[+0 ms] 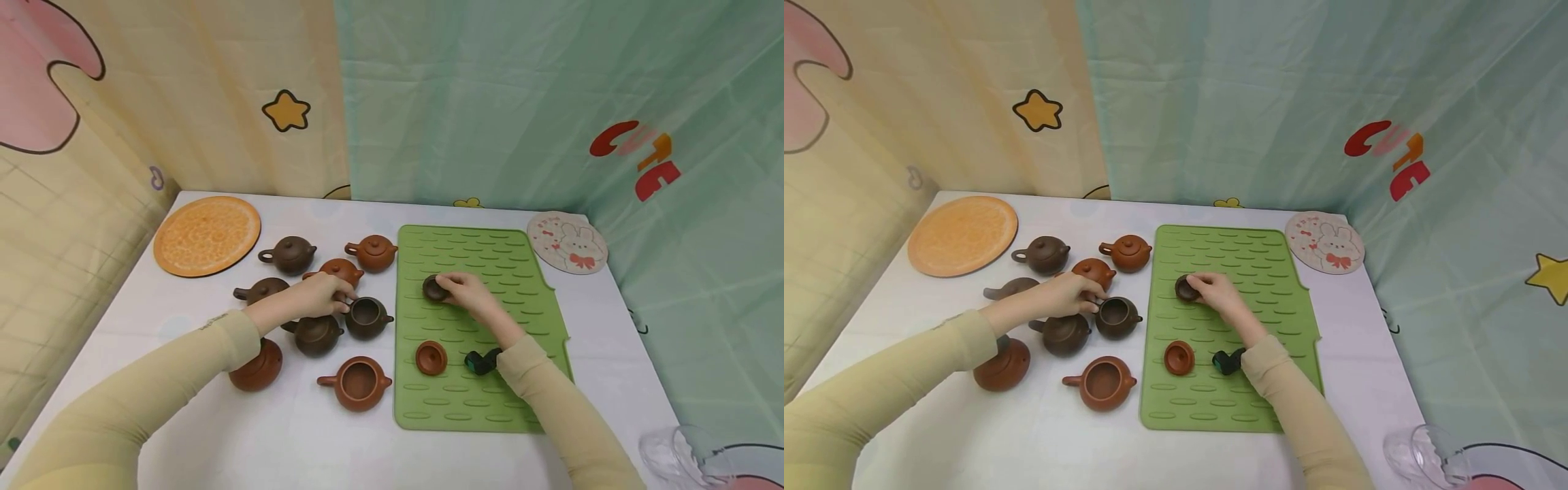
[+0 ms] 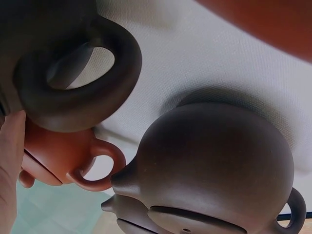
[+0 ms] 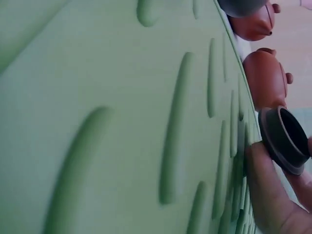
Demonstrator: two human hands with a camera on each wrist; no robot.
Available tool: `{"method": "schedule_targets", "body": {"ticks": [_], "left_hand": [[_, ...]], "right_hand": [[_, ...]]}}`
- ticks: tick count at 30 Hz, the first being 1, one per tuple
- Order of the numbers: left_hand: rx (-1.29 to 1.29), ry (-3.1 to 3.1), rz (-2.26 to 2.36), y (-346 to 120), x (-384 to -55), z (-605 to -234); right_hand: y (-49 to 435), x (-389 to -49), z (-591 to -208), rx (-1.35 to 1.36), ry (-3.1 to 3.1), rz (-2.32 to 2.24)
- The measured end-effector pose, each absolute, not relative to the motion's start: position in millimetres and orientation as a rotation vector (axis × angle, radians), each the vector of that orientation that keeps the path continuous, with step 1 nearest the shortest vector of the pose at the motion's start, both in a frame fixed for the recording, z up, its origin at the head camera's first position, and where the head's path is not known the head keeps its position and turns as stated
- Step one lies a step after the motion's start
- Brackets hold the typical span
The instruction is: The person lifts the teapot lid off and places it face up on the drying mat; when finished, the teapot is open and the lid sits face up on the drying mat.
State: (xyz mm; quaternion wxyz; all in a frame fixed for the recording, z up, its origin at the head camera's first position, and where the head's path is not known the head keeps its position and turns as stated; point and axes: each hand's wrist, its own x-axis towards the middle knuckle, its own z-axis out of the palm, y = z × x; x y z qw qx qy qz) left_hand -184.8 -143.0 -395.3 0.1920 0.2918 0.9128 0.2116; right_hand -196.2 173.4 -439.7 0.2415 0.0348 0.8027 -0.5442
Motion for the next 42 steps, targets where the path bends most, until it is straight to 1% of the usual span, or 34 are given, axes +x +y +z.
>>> {"method": "schedule_targets", "body": {"ticks": [7, 14, 25, 32, 36, 39, 42], "left_hand": [[0.805, 2.562, 0.579, -142.8, -186.0, -396.5], [0.787, 2.561, 0.589, -143.5, -185.1, -396.8], [0.809, 2.547, 0.547, -144.3, -186.3, -394.2], [0.787, 2.523, 0.623, -145.9, -187.4, -381.1], [0.817, 2.573, 0.618, -147.4, -189.6, -371.4], [0.83, 2.623, 0.621, -148.6, -193.9, -362.6], [0.785, 2.665, 0.662, -150.3, -200.9, -353.4]], "right_hand": [[167.8, -194.7, -438.8, 0.132, 2.35, -1.365], [167.9, -193.4, -437.5, 0.031, 2.385, -1.296], [167.8, -192.5, -434.9, 0.013, 2.379, -1.277], [173.9, -194.1, -433.3, 0.008, 2.386, -1.266], [175.9, -196.3, -431.7, 0.009, 2.391, -1.243], [177.4, -198.4, -429.3, 0.008, 2.395, -1.237], [177.4, -202.0, -424.4, -0.001, 2.4, -1.242]]}}
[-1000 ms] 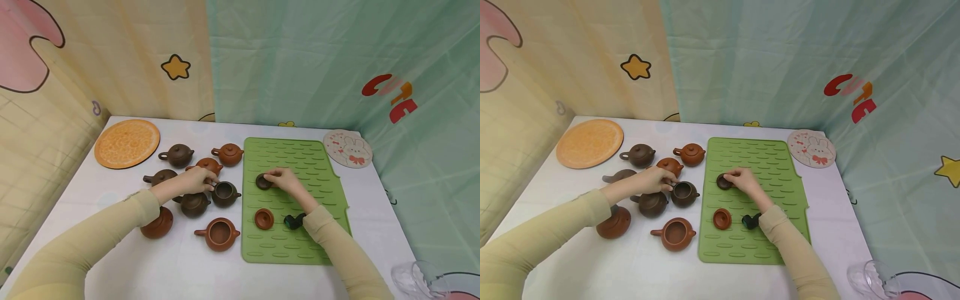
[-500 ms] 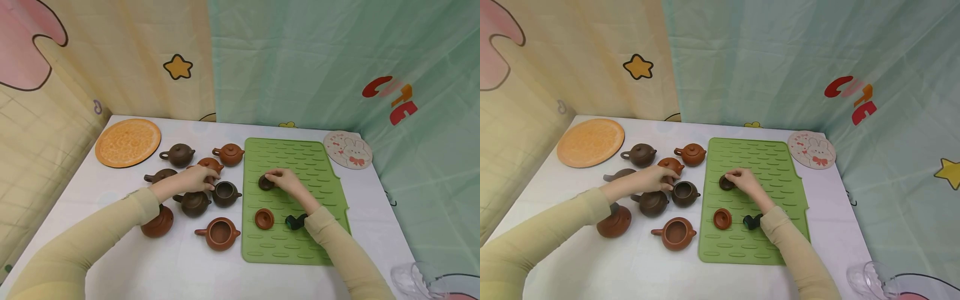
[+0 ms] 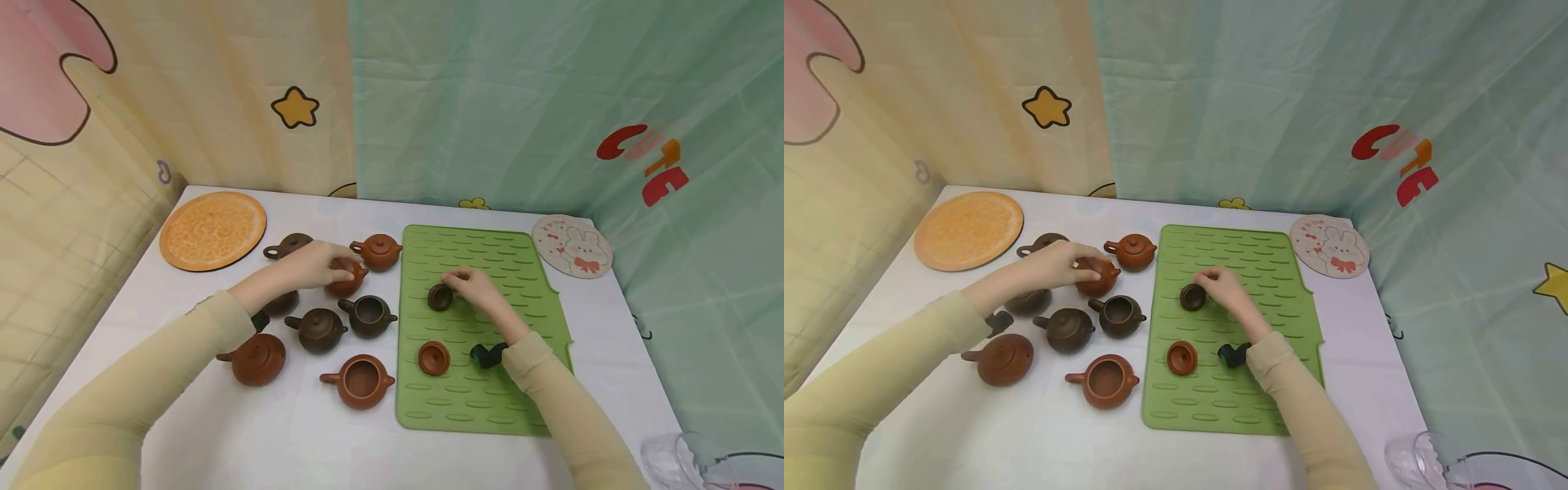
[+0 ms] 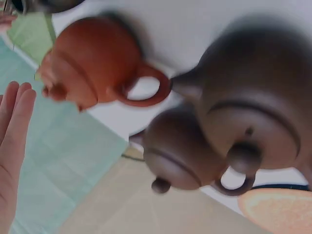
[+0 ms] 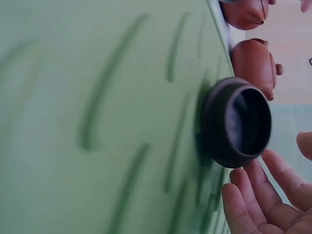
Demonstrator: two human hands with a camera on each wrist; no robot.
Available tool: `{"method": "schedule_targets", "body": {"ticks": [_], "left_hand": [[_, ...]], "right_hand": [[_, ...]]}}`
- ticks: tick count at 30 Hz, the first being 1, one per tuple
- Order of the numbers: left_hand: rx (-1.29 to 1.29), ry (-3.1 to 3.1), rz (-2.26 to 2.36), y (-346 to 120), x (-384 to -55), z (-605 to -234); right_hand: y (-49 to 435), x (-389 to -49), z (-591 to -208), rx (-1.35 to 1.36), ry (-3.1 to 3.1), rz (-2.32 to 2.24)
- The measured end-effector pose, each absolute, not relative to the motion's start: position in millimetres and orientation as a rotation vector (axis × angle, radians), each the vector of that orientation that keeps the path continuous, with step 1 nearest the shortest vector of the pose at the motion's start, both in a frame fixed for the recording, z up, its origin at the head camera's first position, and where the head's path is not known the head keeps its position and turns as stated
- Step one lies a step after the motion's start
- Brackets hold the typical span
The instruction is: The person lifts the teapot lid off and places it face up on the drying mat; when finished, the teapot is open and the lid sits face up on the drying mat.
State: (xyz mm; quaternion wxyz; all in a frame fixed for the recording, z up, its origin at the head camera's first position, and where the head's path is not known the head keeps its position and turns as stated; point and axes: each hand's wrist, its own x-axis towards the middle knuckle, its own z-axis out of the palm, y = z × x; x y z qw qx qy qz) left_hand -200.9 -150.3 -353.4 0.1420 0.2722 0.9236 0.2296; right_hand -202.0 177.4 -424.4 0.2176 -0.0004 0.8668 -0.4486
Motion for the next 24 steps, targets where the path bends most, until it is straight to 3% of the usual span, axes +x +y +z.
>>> {"method": "schedule_targets", "body": {"ticks": [6, 13, 24], "left_hand": [[0.69, 2.728, 0.751, -152.5, -228.5, -346.7], [0.545, 2.769, 0.753, -147.7, -260.2, -366.9], [0.507, 2.712, 0.612, -132.1, -271.0, -387.8]], "right_hand": [[166.4, -218.8, -407.9, -0.057, 2.454, -1.247], [118.8, -247.1, -392.2, -0.185, 2.507, -1.287], [60.6, -268.8, -402.2, -0.308, 2.643, -1.08]]}}
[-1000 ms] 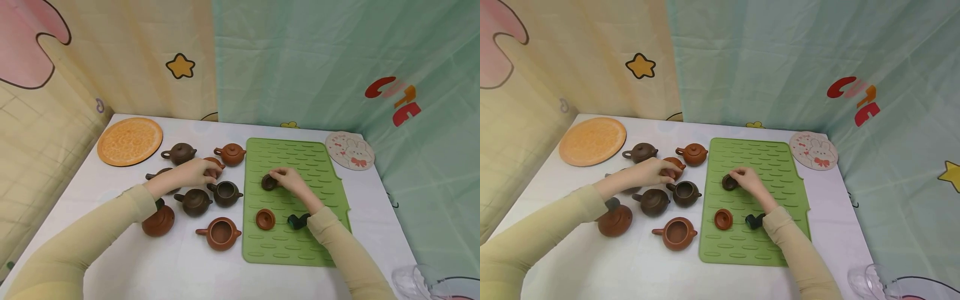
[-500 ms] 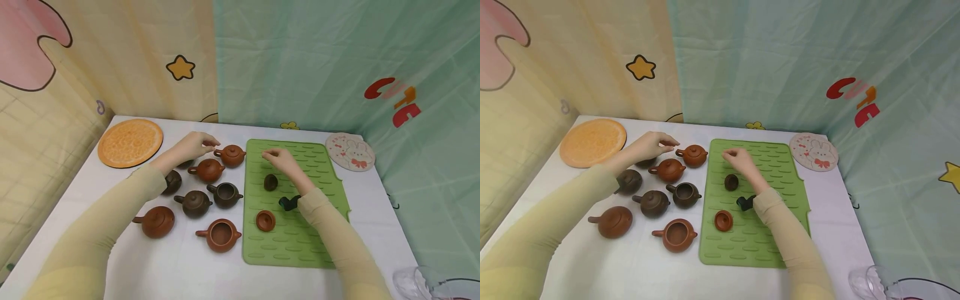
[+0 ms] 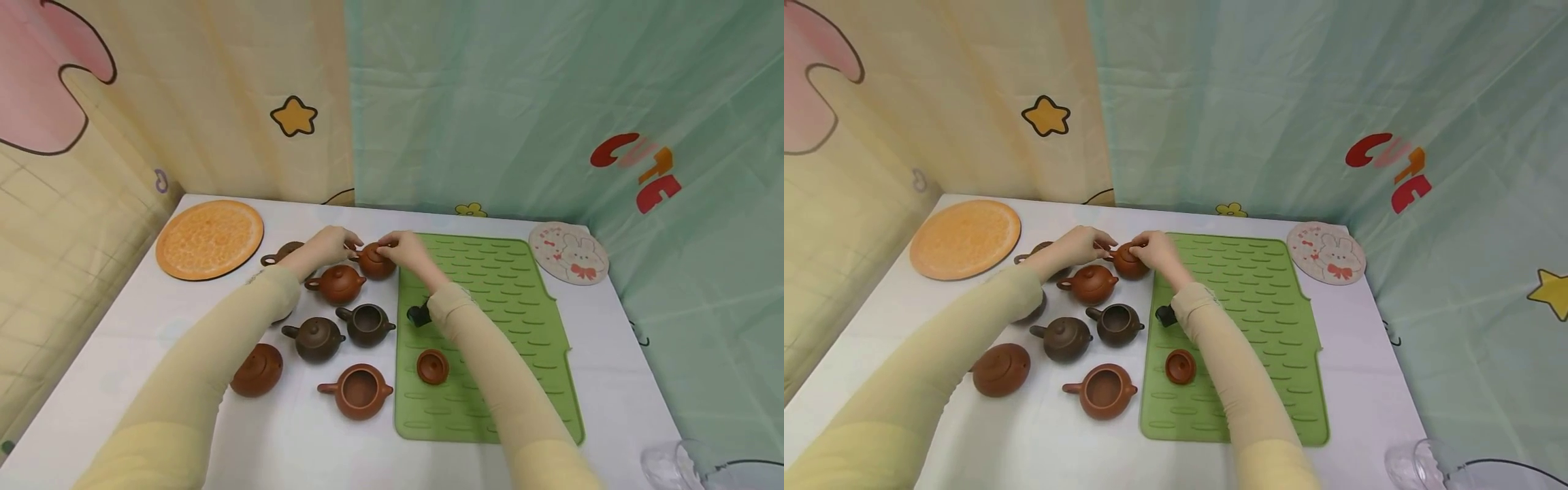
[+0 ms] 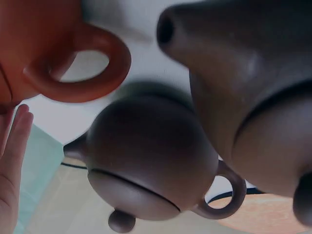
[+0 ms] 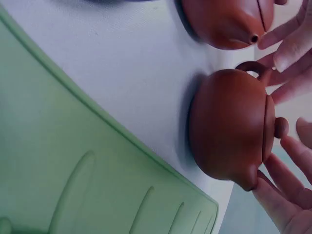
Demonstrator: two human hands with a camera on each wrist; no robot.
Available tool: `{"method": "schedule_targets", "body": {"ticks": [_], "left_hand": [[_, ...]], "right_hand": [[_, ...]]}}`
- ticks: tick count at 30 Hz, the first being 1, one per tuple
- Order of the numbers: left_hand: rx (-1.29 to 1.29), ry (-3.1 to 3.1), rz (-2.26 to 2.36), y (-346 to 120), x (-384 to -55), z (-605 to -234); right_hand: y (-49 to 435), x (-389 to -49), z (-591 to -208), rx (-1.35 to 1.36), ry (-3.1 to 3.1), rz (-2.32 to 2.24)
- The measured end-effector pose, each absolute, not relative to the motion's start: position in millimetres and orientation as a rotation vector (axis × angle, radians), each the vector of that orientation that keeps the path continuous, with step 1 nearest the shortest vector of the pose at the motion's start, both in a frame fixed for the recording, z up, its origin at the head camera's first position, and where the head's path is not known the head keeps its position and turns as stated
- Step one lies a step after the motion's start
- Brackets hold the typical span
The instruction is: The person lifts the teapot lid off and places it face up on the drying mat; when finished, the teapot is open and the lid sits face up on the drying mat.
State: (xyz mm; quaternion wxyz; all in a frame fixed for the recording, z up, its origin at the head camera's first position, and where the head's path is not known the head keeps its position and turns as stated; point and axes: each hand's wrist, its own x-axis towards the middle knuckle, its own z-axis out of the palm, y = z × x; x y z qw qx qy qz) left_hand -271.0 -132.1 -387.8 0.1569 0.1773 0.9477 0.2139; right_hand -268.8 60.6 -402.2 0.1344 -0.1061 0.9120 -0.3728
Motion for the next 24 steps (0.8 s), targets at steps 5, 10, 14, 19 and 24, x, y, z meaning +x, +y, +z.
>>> {"method": "schedule_targets", "body": {"ticks": [5, 10, 14, 19, 24], "left_hand": [[0.483, 2.733, 0.574, -127.1, -270.9, -393.4], [0.44, 2.764, 0.593, -125.6, -272.4, -398.9], [0.408, 2.759, 0.593, -125.9, -272.2, -401.4], [0.409, 2.761, 0.584, -124.2, -272.4, -401.0], [0.407, 2.749, 0.604, -120.7, -272.6, -397.5]], "right_hand": [[52.5, -269.8, -404.0, -0.312, 2.692, -0.989], [47.1, -266.2, -403.2, -0.317, 2.754, -0.94], [42.8, -263.5, -404.2, -0.38, 2.826, -0.851], [39.8, -262.9, -405.0, -0.435, 2.886, -0.757], [40.9, -264.1, -403.1, -0.445, 2.899, -0.751]]}}
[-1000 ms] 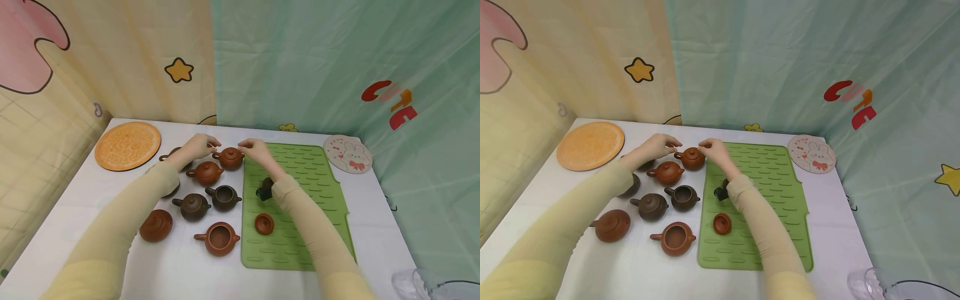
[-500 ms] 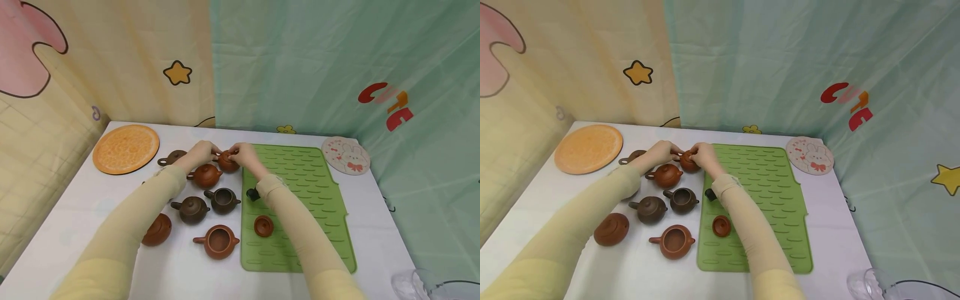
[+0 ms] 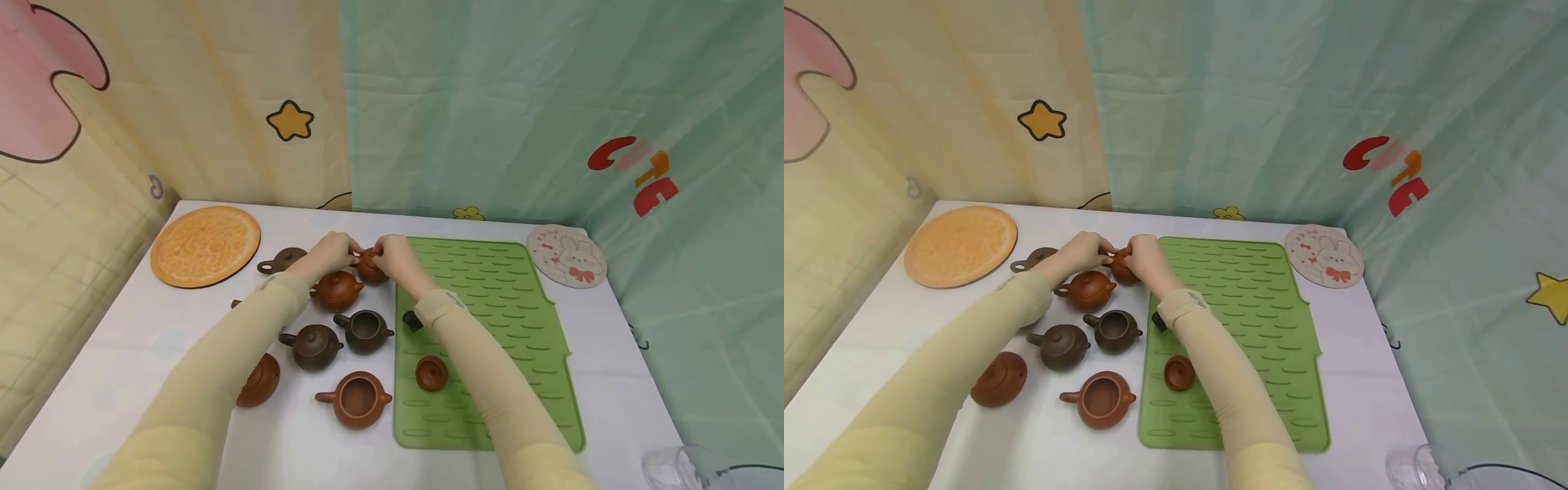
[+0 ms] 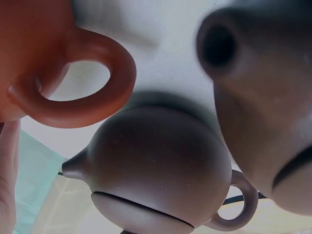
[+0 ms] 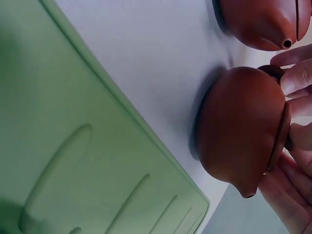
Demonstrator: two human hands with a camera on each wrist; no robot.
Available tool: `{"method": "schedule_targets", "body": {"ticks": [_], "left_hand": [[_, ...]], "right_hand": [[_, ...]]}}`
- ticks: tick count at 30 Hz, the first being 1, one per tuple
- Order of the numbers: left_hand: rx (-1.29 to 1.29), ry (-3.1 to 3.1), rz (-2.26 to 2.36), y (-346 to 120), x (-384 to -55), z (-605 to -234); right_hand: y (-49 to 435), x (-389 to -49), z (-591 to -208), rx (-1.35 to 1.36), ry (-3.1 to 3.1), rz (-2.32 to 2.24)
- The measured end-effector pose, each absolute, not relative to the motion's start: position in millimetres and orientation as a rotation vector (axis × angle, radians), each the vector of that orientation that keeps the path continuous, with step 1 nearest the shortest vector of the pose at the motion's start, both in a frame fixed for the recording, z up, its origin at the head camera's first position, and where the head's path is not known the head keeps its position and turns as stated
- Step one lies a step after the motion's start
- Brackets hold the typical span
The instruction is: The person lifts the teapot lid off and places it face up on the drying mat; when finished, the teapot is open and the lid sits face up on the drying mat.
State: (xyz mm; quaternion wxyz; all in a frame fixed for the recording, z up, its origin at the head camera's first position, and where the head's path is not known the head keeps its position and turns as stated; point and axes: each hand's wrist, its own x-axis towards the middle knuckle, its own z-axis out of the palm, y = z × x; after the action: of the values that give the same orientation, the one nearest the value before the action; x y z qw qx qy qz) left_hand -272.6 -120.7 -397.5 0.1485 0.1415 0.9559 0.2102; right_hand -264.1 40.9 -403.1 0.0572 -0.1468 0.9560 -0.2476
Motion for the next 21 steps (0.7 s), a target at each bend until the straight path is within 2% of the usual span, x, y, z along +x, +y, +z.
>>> {"method": "schedule_targets", "body": {"ticks": [3, 6, 12, 21], "left_hand": [[0.412, 2.745, 0.611, -119.6, -273.4, -396.4], [0.428, 2.747, 0.61, -119.3, -275.6, -397.0], [0.448, 2.748, 0.617, -119.3, -278.3, -397.1], [0.389, 2.714, 0.621, -120.4, -276.8, -395.6]], "right_hand": [[45.0, -266.7, -400.5, -0.422, 2.876, -0.827], [55.6, -272.9, -394.6, -0.287, 2.78, -1.026], [101.2, -291.6, -385.8, 0.1, 2.123, -1.757], [160.7, -292.6, -410.5, 0.313, 1.359, -2.223]]}}
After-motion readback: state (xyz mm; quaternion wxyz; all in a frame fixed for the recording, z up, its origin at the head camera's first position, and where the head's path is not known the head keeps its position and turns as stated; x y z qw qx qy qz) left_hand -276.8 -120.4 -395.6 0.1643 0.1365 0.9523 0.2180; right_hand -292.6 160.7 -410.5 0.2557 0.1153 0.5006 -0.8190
